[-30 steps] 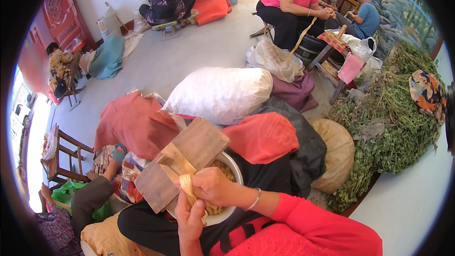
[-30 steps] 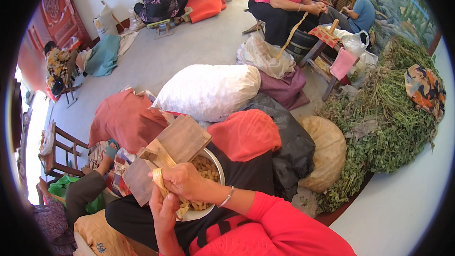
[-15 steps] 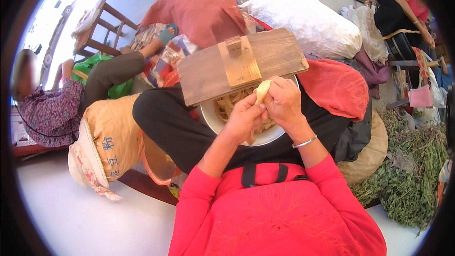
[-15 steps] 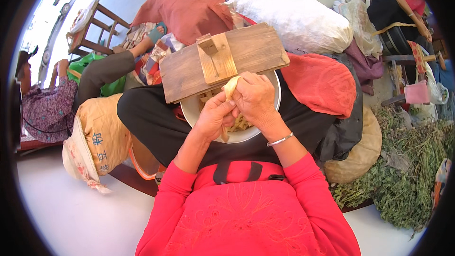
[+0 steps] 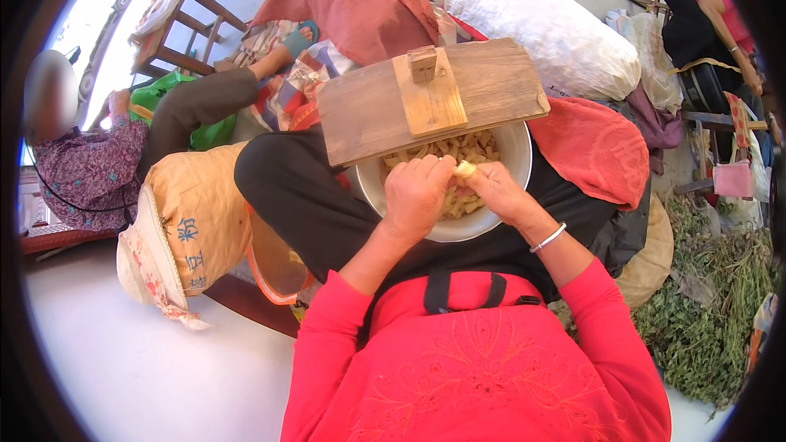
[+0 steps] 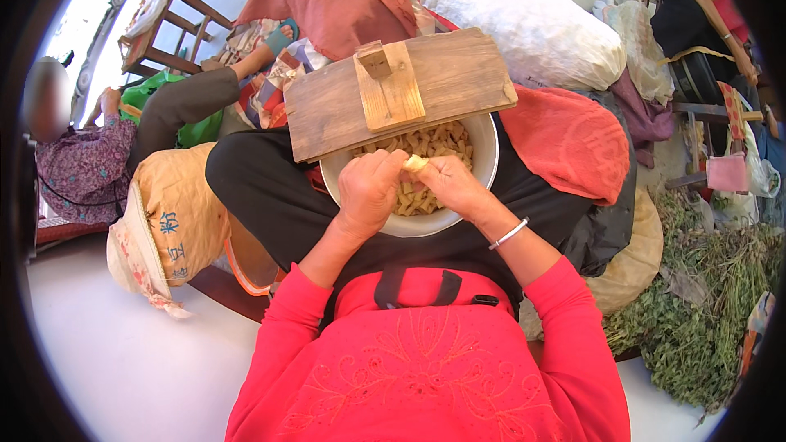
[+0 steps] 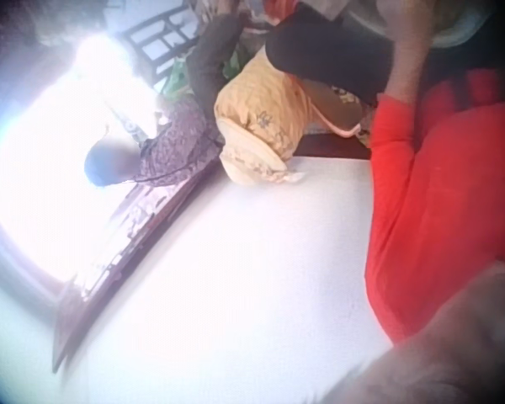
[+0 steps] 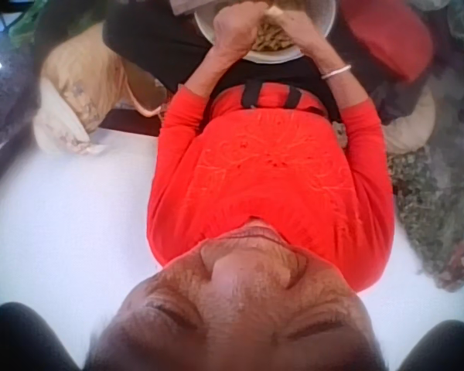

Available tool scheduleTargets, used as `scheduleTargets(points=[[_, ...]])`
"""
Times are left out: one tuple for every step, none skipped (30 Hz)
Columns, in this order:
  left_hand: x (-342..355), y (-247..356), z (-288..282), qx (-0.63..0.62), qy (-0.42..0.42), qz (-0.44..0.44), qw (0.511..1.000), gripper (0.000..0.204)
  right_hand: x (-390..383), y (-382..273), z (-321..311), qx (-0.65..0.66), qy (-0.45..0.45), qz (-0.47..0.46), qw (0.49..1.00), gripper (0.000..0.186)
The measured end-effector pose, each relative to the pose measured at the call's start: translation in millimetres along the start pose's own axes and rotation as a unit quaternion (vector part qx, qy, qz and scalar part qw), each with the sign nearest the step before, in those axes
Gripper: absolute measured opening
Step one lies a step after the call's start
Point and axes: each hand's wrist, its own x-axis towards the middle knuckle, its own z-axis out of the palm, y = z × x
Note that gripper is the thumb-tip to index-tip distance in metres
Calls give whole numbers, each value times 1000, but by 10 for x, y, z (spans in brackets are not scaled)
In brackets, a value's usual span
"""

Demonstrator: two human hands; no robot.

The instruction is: The person uses a wooden slicing tool to press long strips of yellow dough into a bowl, creating small shaped pieces.

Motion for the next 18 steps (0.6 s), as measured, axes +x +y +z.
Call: scheduleTargets(points=[[5,33,13,11,4,6,1000,25,-55,66,10,130,-24,7,991,29],[-20,31,37,-8,24,17,1000,27,-70,55,45,206,-45,27,977,28],[-53,18,75,-28,43,28,998,29,-89,25,80,280,-65,47,957,27],[-79,16,102,-48,63,40,996,30,-106,13,97,352,-84,67,930,27],[-106,32,102,-62,60,32,996,34,-99,19,94,351,-88,67,930,25],[-141,56,99,-76,57,25,995,37,-78,18,77,350,-92,68,930,22],[-165,72,94,-89,54,18,994,41,-66,20,68,349,-96,68,930,20],[-147,103,45,-133,33,-8,990,37,-56,20,100,313,-75,36,946,17],[-112,149,-35,-177,13,-35,983,34,-39,8,160,275,-53,5,960,15],[-86,188,-92,-220,-7,-61,974,30,-28,7,199,237,-31,-26,971,14],[-53,211,-98,-192,-30,-88,977,26,0,45,204,107,30,-114,987,14],[-1,228,-80,-163,-54,-115,978,23,14,65,197,33,65,-173,982,15],[45,231,-58,-134,-77,-141,978,19,24,76,191,-42,99,-231,967,16],[74,196,-23,-143,-66,-154,975,17,35,53,192,-116,128,-288,942,18],[83,131,41,-153,-56,-167,972,15,30,22,193,-166,154,-298,927,18],[80,86,80,-163,-45,-179,969,13,8,-14,211,-136,161,-302,930,17],[75,61,112,-214,-40,-210,953,12,-28,-43,231,-106,170,-304,931,16],[76,42,134,-264,-35,-241,933,11,-50,-76,244,-75,178,-307,932,15]])
